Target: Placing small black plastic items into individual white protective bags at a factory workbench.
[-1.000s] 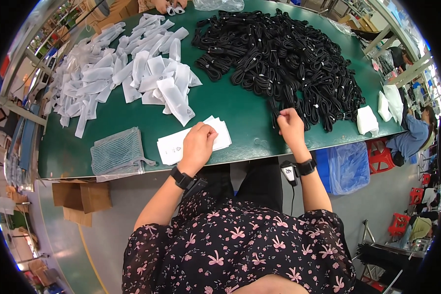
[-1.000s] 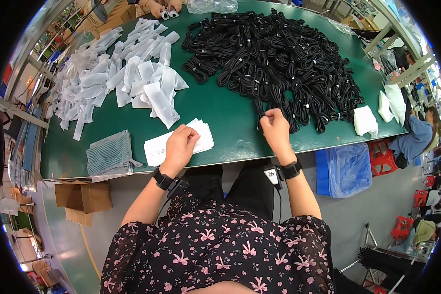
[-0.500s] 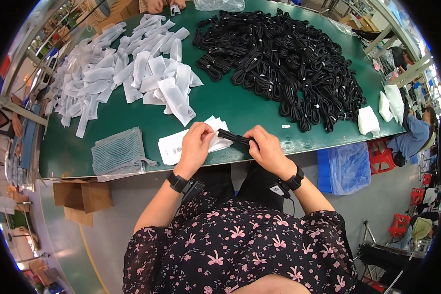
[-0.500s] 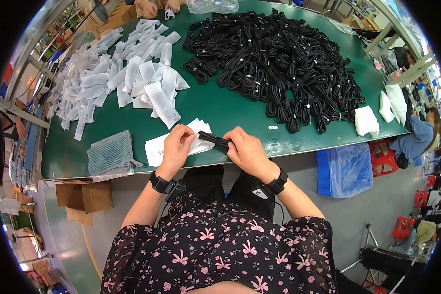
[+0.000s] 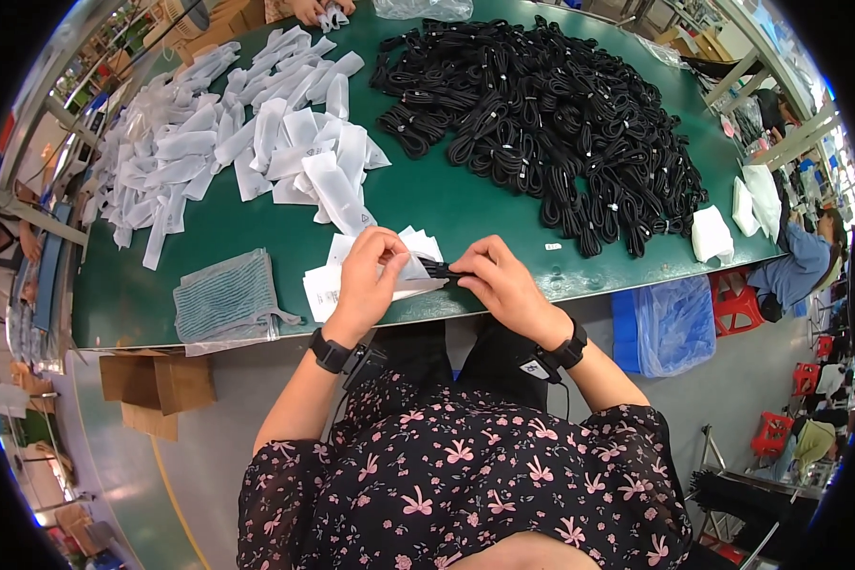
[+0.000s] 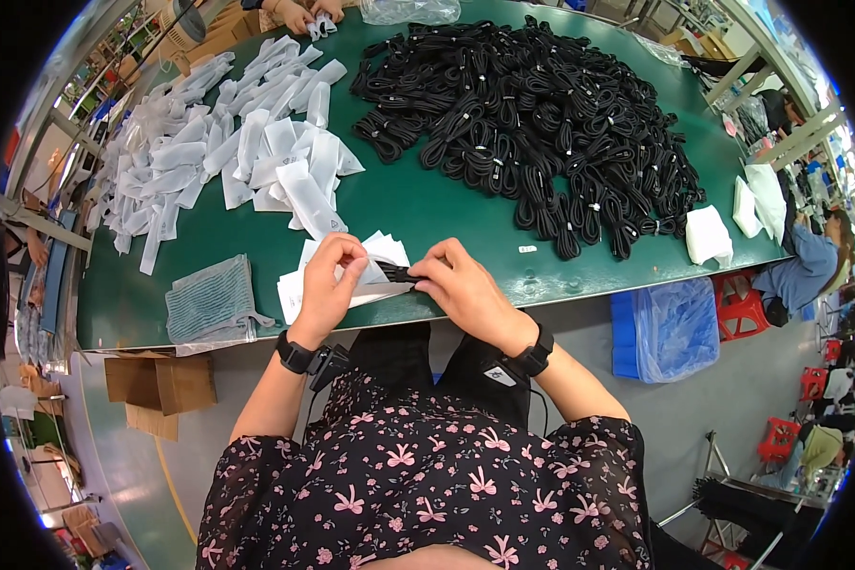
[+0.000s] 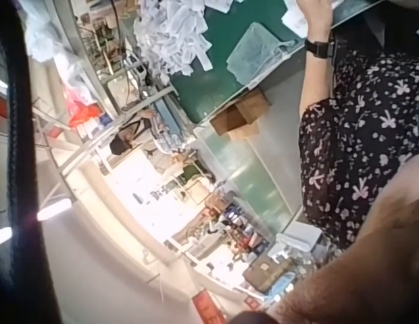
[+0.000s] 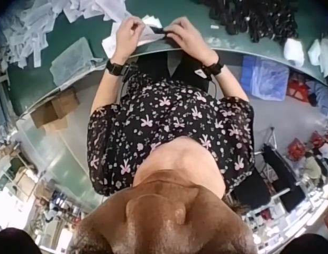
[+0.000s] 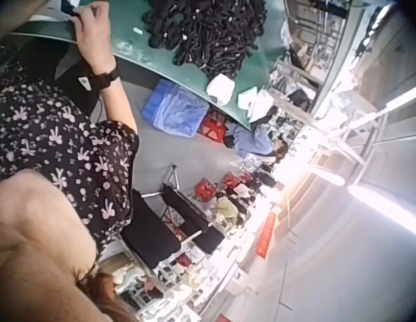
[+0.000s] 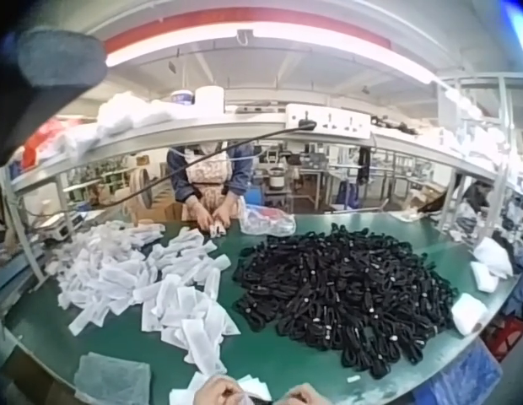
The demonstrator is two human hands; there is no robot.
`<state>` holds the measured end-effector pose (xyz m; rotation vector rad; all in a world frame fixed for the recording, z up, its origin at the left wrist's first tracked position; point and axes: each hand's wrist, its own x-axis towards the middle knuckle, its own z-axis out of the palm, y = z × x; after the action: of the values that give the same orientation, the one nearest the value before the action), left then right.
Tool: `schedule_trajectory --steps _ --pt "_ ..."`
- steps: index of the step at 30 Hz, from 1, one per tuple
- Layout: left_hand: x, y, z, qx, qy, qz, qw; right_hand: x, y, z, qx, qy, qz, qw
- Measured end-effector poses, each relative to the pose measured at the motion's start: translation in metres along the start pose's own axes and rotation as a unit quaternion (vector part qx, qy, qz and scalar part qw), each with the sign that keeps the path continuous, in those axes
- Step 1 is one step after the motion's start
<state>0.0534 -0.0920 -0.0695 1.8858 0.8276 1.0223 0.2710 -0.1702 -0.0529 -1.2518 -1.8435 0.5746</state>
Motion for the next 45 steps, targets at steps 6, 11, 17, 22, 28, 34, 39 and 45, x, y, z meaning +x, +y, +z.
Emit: schedule_trajectory --steps 6,11,17,22,28,34,39,45 --pt "0.004 0.011 0.000 0.091 -0.018 0.087 0.992 0.009 -0.011 0.005 -0.132 0.058 -0.128 0.981" --pt "0.010 0.018 -0.002 0.004 -0.016 0.022 1.000 0.017 -0.021 0.013 0.025 0.111 0.004 0.994" --pt "0.021 0.021 -0.008 -0.215 -0.040 -0.070 0.973 0.030 -0.025 0.010 0.028 0.106 -0.099 0.989" --pt "0.029 0.022 -0.003 -0.337 -0.063 -0.118 0.932 0.036 -0.027 0.018 0.137 0.152 0.047 0.978" --pt "0.027 0.025 -0.003 -0.430 -0.072 -0.155 0.886 0.039 -0.027 0.008 0.101 0.101 -0.065 0.988" --pt "0.029 0.026 -0.008 -0.516 -0.072 -0.205 0.828 0.030 -0.030 0.017 0.036 0.164 -0.178 0.969" --pt "0.025 0.018 0.005 -0.487 -0.076 -0.186 0.850 0.027 -0.035 0.020 -0.004 0.128 -0.072 0.989" --pt "0.007 0.022 0.013 -0.472 -0.082 -0.159 0.863 0.030 -0.041 0.003 0.043 0.101 -0.023 0.994"
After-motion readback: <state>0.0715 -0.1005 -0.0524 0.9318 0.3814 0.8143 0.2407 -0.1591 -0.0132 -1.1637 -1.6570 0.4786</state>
